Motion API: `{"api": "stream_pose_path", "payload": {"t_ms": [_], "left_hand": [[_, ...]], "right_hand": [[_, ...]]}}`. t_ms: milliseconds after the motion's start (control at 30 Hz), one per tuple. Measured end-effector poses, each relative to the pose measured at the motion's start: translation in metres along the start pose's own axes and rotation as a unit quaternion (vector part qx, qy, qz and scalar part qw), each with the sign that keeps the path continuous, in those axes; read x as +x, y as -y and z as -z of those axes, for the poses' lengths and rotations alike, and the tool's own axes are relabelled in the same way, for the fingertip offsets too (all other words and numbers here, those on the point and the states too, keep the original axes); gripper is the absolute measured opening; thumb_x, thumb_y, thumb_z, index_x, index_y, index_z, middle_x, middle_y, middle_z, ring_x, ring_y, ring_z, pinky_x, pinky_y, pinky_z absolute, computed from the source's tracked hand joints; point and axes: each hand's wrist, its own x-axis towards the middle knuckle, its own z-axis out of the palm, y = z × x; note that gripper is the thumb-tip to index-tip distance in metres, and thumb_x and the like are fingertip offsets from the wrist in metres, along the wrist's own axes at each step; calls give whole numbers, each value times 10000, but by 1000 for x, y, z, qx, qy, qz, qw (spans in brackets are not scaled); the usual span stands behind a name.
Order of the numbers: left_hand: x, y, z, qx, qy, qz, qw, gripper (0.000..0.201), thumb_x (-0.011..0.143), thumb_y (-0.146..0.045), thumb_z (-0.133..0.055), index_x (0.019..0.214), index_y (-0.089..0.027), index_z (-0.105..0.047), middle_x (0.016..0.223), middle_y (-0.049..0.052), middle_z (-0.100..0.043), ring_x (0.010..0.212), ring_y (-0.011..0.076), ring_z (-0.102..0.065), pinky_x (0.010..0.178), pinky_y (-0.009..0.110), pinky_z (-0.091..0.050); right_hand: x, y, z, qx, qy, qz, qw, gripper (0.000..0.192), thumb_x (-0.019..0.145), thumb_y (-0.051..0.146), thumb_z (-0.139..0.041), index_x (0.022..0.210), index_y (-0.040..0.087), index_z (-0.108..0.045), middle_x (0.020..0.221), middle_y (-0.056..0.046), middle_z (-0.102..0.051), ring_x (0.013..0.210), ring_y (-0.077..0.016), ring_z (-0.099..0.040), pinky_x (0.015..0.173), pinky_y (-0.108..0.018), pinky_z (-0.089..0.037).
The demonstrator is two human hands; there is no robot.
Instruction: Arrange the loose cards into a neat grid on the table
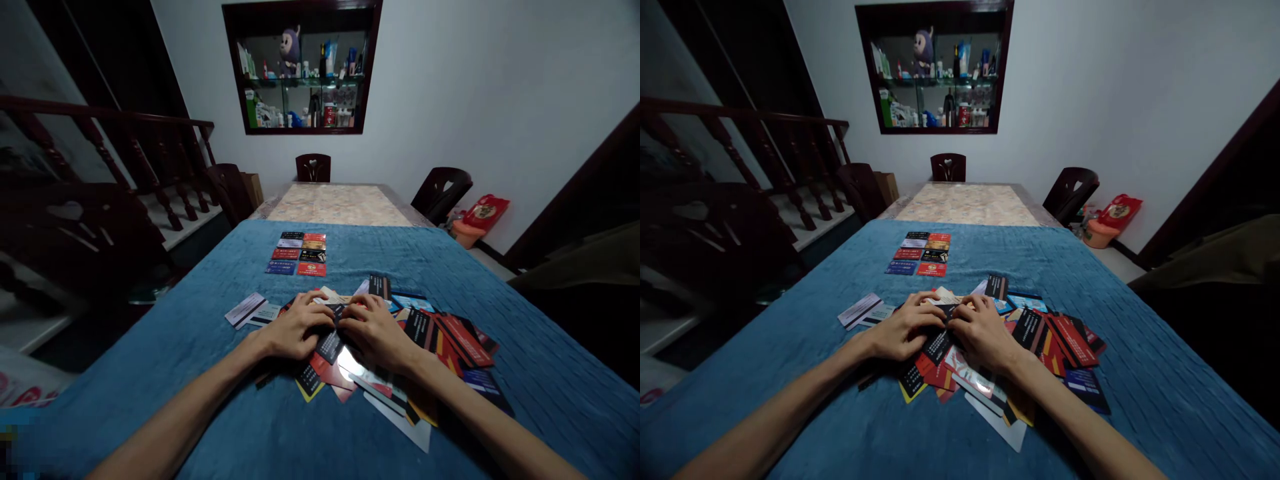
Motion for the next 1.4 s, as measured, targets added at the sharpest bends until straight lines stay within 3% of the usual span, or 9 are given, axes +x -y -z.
{"api": "stream_pose_path", "payload": {"t_ms": [367,600,933,1067,1233,1400], "left_hand": [[-2,0,5,32,19,4,999,490,726,-232,-642,1214,-221,-600,1276,91,-573,1282,321,-397,1115,505,-313],[-3,6,4,51,6,3,999,501,729,-243,-656,1226,-223,-594,1235,99,-573,1284,320,-388,1110,502,-316],[-1,9,4,56,-6,28,998,464,749,-227,-627,1213,-221,-597,1310,99,-565,1317,326,-375,1116,532,-297],[-1,12,3,55,-6,36,998,448,765,-228,-619,1212,-223,-608,1267,98,-578,1291,318,-387,1105,528,-310],[-2,14,2,61,-1,49,997,438,800,-236,-598,1238,-215,-603,1246,103,-568,1274,314,-387,1091,530,-324],[-3,16,5,56,6,54,997,453,796,-194,-546,1245,-225,-600,1237,96,-570,1258,302,-399,1066,513,-347]], "right_hand": [[-2,1,4,-31,-10,-26,999,240,931,333,-563,1115,227,-676,1117,-114,-663,1081,-291,-485,915,-501,-378],[1,13,6,-8,35,-37,999,510,843,598,-608,1164,203,-648,1170,-133,-640,1112,-324,-475,915,-510,-369],[11,9,0,13,65,-72,995,386,841,486,-660,1121,219,-670,1192,-113,-627,1107,-297,-476,911,-479,-403],[16,4,0,14,72,-30,997,401,859,492,-652,1152,220,-667,1131,-113,-657,1098,-288,-494,899,-464,-424],[18,-2,-2,-30,60,65,996,260,925,397,-600,1065,195,-682,994,-103,-695,1054,-258,-531,903,-436,-442],[15,-6,-2,-68,0,132,989,239,1000,281,-463,1055,169,-668,950,-98,-709,1000,-232,-567,855,-404,-484]]}}
